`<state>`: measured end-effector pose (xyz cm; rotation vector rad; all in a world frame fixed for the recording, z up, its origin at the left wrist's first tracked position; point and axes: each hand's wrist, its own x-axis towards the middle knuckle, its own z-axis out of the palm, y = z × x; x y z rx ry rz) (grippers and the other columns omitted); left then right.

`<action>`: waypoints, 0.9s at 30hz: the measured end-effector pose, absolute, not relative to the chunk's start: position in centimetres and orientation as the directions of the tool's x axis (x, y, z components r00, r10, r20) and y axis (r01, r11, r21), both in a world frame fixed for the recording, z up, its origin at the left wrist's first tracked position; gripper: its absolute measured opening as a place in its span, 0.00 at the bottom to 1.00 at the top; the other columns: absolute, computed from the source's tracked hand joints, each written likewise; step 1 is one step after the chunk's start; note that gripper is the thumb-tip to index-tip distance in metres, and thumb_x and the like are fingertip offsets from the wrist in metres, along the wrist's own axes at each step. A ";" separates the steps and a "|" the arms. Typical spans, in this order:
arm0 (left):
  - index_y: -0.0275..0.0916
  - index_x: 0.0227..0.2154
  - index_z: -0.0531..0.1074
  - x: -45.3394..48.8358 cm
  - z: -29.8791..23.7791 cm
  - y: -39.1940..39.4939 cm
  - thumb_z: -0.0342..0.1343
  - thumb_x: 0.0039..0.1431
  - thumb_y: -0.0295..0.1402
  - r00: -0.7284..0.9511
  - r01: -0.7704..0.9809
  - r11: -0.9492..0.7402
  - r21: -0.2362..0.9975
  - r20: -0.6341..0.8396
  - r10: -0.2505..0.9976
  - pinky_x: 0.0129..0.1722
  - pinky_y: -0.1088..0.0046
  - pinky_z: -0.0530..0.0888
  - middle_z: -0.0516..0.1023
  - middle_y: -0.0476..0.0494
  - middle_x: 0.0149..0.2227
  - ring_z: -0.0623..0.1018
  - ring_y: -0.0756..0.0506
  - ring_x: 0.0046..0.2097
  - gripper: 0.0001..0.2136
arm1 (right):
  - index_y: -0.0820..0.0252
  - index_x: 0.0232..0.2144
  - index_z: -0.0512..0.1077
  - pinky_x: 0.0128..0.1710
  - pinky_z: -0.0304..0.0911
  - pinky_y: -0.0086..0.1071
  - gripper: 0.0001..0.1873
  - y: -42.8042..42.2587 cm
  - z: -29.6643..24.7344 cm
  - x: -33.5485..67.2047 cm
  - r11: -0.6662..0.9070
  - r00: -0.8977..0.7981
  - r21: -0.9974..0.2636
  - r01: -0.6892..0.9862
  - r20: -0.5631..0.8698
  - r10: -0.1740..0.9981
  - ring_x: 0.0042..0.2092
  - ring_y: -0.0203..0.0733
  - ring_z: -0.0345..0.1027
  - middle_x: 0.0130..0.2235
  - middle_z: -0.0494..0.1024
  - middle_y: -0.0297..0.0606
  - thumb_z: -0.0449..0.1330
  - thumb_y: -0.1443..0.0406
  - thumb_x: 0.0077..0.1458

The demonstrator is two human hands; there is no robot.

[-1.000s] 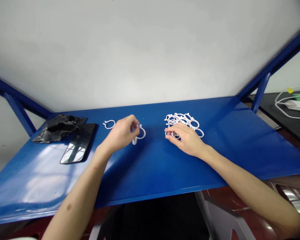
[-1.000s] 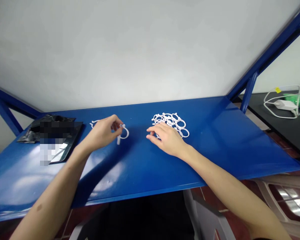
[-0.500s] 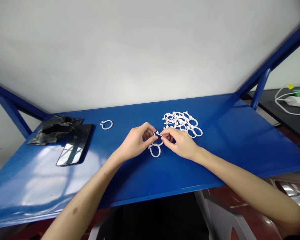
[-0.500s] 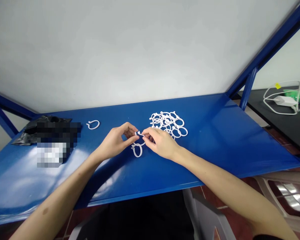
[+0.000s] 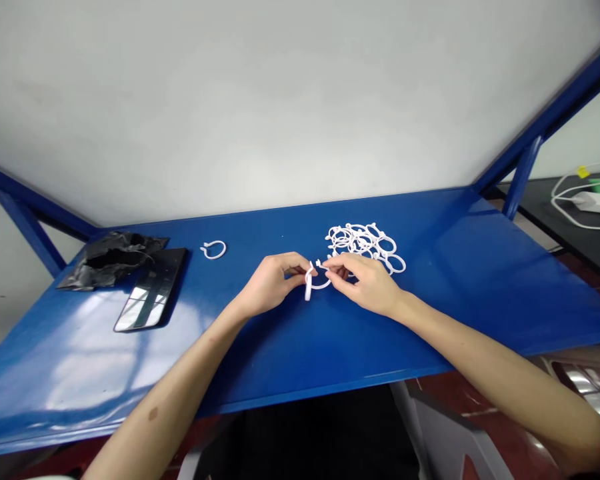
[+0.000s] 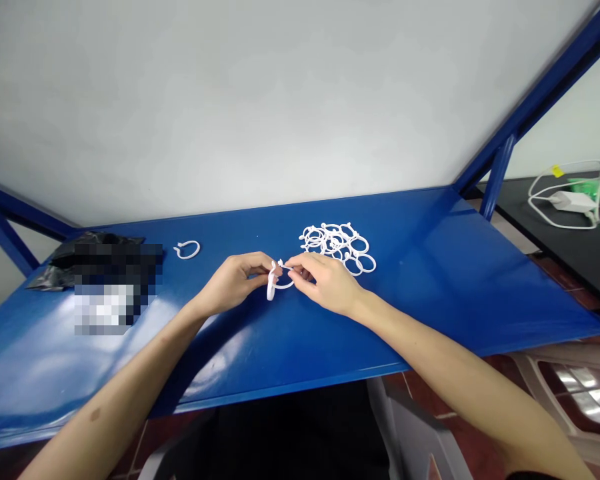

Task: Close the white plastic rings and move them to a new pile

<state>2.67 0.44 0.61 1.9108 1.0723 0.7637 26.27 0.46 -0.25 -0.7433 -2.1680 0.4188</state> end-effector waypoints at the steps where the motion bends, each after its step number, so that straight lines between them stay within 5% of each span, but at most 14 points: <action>1: 0.40 0.36 0.77 2.7 0.3 0.5 0.60 0.61 0.35 0.454 0.333 -0.281 0.900 0.108 0.884 0.44 0.69 0.76 0.82 0.44 0.40 0.81 0.45 0.42 0.05 | 0.58 0.45 0.73 0.34 0.74 0.32 0.06 0.4 -0.2 26.2 0.774 -0.518 -0.518 0.363 0.578 0.630 0.33 0.37 0.74 0.35 0.81 0.35 0.58 0.66 0.66; 9: 0.38 0.35 0.70 3.8 0.1 0.3 0.63 0.57 0.36 0.463 0.077 -0.001 0.997 -0.034 0.886 0.44 0.67 0.77 0.81 0.44 0.37 0.82 0.46 0.41 0.10 | 0.56 0.45 0.74 0.35 0.74 0.33 0.06 0.6 -0.6 26.4 0.736 -0.501 -0.561 0.379 0.544 0.673 0.33 0.37 0.75 0.35 0.81 0.35 0.59 0.64 0.66; 14: 0.39 0.39 0.71 3.7 0.3 0.6 0.52 0.59 0.30 0.442 0.143 -0.049 0.988 -0.020 0.897 0.52 0.61 0.77 0.81 0.45 0.40 0.81 0.45 0.44 0.07 | 0.55 0.45 0.74 0.34 0.75 0.33 0.07 0.8 -0.6 26.4 0.706 -0.476 -0.582 0.403 0.526 0.705 0.33 0.38 0.75 0.35 0.81 0.35 0.59 0.62 0.66; 19: 0.39 0.48 0.68 3.9 0.2 0.3 0.55 0.63 0.39 0.344 0.248 -0.208 0.946 0.114 0.932 0.53 0.62 0.75 0.78 0.40 0.47 0.79 0.44 0.49 0.13 | 0.56 0.44 0.75 0.34 0.74 0.33 0.07 0.8 -0.5 26.4 0.696 -0.466 -0.586 0.415 0.520 0.716 0.32 0.38 0.75 0.34 0.81 0.35 0.60 0.63 0.65; 23: 0.40 0.46 0.68 4.5 0.5 -0.7 0.65 0.56 0.48 0.269 0.542 -0.392 0.743 0.289 0.919 0.47 0.62 0.74 0.75 0.40 0.46 0.76 0.42 0.46 0.23 | 0.57 0.43 0.75 0.34 0.75 0.33 0.06 0.9 -0.5 26.4 0.705 -0.465 -0.578 0.412 0.532 0.708 0.33 0.38 0.75 0.34 0.81 0.36 0.60 0.63 0.65; 27: 0.41 0.31 0.72 5.2 0.6 -1.7 0.63 0.56 0.54 0.480 0.688 -0.620 0.377 0.405 0.778 0.41 0.62 0.67 0.75 0.44 0.34 0.71 0.43 0.39 0.20 | 0.55 0.44 0.74 0.35 0.75 0.34 0.06 0.9 -0.5 26.5 0.702 -0.459 -0.572 0.424 0.532 0.712 0.33 0.38 0.76 0.34 0.81 0.35 0.60 0.63 0.65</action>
